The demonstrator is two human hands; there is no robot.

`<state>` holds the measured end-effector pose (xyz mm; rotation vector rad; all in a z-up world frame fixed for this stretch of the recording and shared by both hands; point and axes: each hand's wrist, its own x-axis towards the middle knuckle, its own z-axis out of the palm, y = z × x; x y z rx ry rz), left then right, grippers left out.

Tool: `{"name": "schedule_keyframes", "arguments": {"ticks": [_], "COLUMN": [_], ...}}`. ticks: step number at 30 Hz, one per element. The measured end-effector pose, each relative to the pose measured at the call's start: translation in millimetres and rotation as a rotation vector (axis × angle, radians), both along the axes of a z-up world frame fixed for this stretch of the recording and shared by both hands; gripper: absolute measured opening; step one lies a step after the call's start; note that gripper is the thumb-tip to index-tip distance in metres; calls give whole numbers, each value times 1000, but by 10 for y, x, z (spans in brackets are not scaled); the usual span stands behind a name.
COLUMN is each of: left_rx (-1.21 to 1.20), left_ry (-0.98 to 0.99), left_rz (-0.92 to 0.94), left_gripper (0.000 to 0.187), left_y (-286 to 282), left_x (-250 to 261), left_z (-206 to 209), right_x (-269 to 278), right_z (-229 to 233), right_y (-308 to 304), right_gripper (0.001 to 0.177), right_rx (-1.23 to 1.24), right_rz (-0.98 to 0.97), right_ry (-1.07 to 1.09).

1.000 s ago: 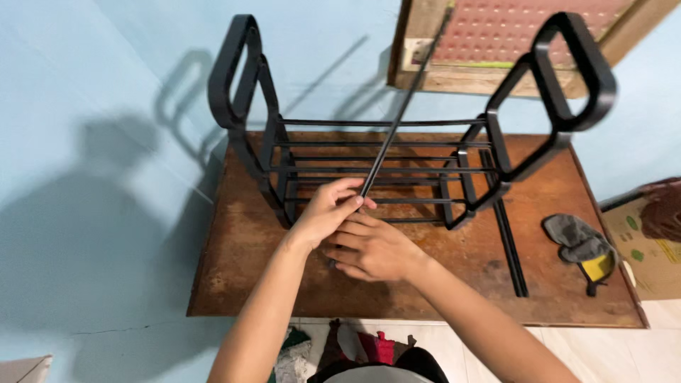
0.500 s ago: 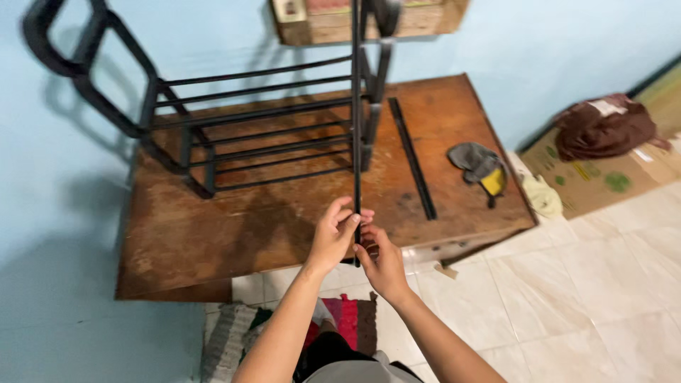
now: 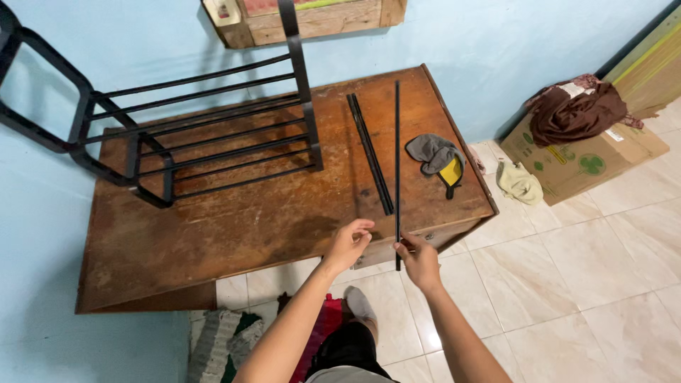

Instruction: The person assembles a black metal shoe rack by inserting multiple thin rods into slots on the side frames. The person repeatedly picks up rods from a wooden table and slides them into the rack, then removes and reinserts them several times. The task continues with the rack remaining on the table throughout.

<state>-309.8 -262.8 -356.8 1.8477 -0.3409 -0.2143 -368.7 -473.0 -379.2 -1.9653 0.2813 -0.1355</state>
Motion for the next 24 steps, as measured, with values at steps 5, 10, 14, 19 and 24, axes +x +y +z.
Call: {"name": "schedule_keyframes", "arguments": {"ticks": [5, 10, 14, 19, 24], "left_rx": [271, 452, 584, 779, 865], "left_ry": [-62, -173, -197, 13, 33], "left_rz": [20, 48, 16, -37, -58], "left_gripper": [36, 44, 56, 84, 97], "left_y": [-122, -250, -339, -538, -668], "left_x": [394, 682, 892, 1057, 1065], "left_z": [-315, -444, -477, -493, -554], "right_x": [577, 1074, 1358, 1574, 1687], "right_z": [-361, -710, -919, -970, -785], "right_y": [-456, -609, -638, -607, -517], "right_gripper": [28, 39, 38, 35, 39], "right_rx": [-1, -128, -224, -251, -238], "right_rz": [135, 93, 106, 105, 141], "right_ry": [53, 69, 38, 21, 6]}}
